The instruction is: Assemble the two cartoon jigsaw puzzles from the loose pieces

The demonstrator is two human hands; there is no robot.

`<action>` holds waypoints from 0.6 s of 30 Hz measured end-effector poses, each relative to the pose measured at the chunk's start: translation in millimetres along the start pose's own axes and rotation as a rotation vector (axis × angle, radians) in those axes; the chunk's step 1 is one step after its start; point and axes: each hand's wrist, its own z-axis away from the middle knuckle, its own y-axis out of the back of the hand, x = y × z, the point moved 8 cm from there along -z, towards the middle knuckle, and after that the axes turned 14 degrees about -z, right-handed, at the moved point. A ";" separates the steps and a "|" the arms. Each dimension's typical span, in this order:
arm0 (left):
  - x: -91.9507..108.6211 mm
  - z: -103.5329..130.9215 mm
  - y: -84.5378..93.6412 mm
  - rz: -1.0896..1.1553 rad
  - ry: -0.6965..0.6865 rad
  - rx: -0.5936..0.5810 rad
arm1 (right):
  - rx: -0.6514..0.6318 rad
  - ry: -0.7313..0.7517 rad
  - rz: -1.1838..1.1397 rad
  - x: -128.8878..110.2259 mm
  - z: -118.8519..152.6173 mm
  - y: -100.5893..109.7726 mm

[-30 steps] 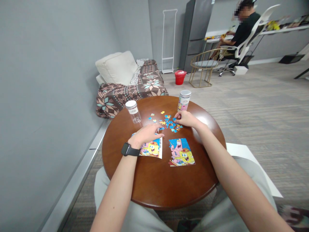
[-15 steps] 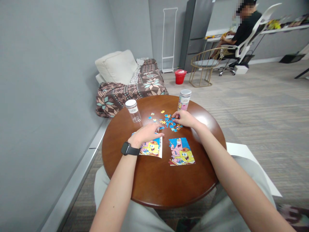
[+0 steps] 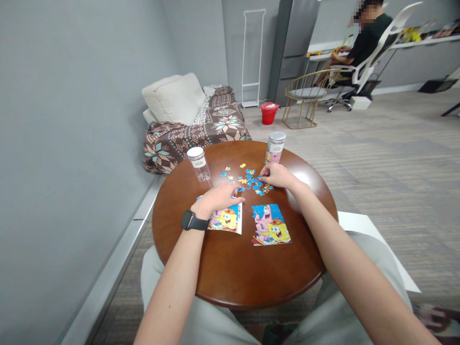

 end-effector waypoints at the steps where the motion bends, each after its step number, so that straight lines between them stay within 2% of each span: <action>1: -0.4 -0.1 -0.2 0.000 0.003 -0.001 | -0.004 -0.011 -0.003 0.3 0.3 0.2; 6: 0.4 -0.3 0.0 -0.006 -0.007 0.006 | 0.002 -0.041 -0.057 2.7 -0.2 -1.0; 9: 0.6 -0.2 -0.4 -0.004 -0.021 0.015 | 0.045 -0.014 -0.174 -0.6 -1.6 -0.3; 13: -1.5 -0.3 -2.5 -0.008 -0.017 0.018 | 0.040 -0.034 -0.563 -10.2 0.0 0.1; 16: 0.0 0.3 -0.6 -0.013 -0.024 0.027 | -0.077 -0.052 -0.880 -23.1 6.2 -2.1; 18: 4.0 1.2 6.0 -0.025 -0.046 0.080 | -0.158 -0.076 -1.009 -29.0 11.5 -3.5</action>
